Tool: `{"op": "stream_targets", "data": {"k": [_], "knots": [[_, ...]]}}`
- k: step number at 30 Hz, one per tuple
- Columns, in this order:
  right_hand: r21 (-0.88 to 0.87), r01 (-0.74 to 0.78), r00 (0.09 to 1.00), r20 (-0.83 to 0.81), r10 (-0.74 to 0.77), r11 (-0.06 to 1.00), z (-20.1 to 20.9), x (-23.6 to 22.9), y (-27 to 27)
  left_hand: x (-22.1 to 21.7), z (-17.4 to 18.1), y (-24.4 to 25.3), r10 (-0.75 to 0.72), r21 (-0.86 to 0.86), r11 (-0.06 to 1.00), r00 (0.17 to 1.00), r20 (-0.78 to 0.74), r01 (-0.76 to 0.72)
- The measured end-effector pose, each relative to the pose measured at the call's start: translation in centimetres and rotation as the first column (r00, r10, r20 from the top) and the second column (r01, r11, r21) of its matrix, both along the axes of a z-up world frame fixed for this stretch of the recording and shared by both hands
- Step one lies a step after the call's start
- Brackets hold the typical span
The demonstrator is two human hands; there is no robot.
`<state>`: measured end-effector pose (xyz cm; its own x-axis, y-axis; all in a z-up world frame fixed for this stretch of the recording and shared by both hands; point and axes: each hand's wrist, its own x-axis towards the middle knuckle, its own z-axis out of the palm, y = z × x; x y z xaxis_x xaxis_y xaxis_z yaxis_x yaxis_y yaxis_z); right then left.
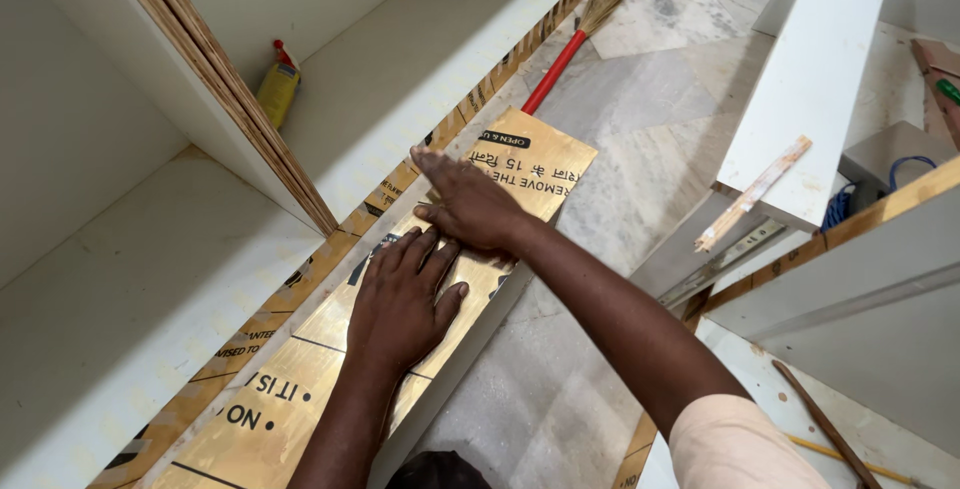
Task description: The person sits on the floor and applies masking tape to the edges of a wooden board placed on a white cabinet. They smooth the board and apply tape along the edges to secure it.
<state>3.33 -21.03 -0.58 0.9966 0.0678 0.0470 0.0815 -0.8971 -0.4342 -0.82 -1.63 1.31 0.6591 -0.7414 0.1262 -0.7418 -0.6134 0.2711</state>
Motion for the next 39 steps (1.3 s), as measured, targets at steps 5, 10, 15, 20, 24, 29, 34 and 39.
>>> {"op": "stream_targets", "data": {"k": [5,10,15,20,24,29,34,39], "knots": [[-0.061,0.056,0.998,0.03,-0.054,0.997,-1.1,2.6,-4.5,0.0,-0.6,0.3,-0.019,-0.082,0.996,0.999,0.026,0.022],[-0.097,0.073,0.996,0.062,-0.067,0.993,-2.0,4.9,-8.5,0.2,-0.5,0.4,-0.027,-0.104,0.994,1.0,0.004,0.027],[-0.079,0.132,0.989,0.077,-0.126,0.988,-2.0,5.7,-11.8,0.4,-0.7,0.5,-0.036,-0.117,0.992,0.999,-0.003,0.035],[-0.125,0.215,0.975,0.079,-0.206,0.969,-1.9,5.7,-15.0,0.5,-0.6,0.5,-0.039,-0.123,0.992,0.999,0.004,0.039],[-0.233,0.312,0.95,0.091,-0.299,0.921,-3.1,5.4,-15.6,0.7,-0.8,0.6,-0.036,-0.118,0.992,0.999,-0.015,0.034],[-0.347,0.341,0.935,0.025,-0.355,0.874,-3.1,3.9,-13.7,0.7,-1.3,0.5,-0.024,-0.105,0.994,1.0,0.014,0.026],[-0.351,0.329,0.935,-0.008,-0.355,0.877,-1.9,0.6,-8.8,0.4,-1.0,0.2,0.072,-0.114,0.991,0.994,0.079,-0.063],[-0.322,0.274,0.957,0.001,-0.289,0.906,-1.1,-3.0,-2.7,-1.9,0.1,1.1,0.282,0.063,0.958,0.958,-0.051,-0.278]]}}
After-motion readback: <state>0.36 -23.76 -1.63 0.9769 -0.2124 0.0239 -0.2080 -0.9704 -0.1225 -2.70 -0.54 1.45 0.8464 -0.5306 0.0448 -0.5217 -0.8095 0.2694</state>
